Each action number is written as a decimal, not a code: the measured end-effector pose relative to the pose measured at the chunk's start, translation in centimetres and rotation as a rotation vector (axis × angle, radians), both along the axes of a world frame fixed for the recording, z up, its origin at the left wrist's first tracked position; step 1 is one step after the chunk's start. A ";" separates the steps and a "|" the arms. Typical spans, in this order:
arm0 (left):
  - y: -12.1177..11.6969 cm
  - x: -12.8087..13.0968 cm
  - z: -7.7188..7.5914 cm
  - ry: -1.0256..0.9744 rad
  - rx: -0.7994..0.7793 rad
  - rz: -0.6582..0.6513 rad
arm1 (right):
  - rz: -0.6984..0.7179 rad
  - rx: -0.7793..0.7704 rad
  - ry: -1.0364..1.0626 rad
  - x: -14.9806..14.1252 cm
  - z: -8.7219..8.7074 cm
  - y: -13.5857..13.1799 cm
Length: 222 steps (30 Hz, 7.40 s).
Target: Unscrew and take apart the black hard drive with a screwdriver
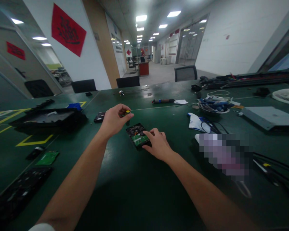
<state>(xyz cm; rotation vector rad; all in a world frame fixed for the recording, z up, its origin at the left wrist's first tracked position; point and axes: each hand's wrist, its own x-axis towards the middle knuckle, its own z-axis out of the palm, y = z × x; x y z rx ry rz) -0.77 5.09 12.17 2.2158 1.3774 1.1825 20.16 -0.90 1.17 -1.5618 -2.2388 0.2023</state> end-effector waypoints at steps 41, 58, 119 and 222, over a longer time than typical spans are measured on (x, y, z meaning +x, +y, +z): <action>-0.2 -1.0 0.6 0.166 -0.033 -0.091 | 0.042 0.096 -0.314 -2.8 -0.2 -0.2; -0.1 -1.2 0.7 0.154 -0.040 -0.093 | 0.042 0.071 -0.275 -2.8 -0.1 -0.2; 0.5 -1.0 -0.3 -0.401 -0.451 -0.275 | 0.038 0.108 -0.335 -2.8 -0.2 -0.2; 0.3 -0.2 -0.3 -0.616 -0.762 -0.174 | 0.077 0.099 -0.170 -3.0 0.2 -0.5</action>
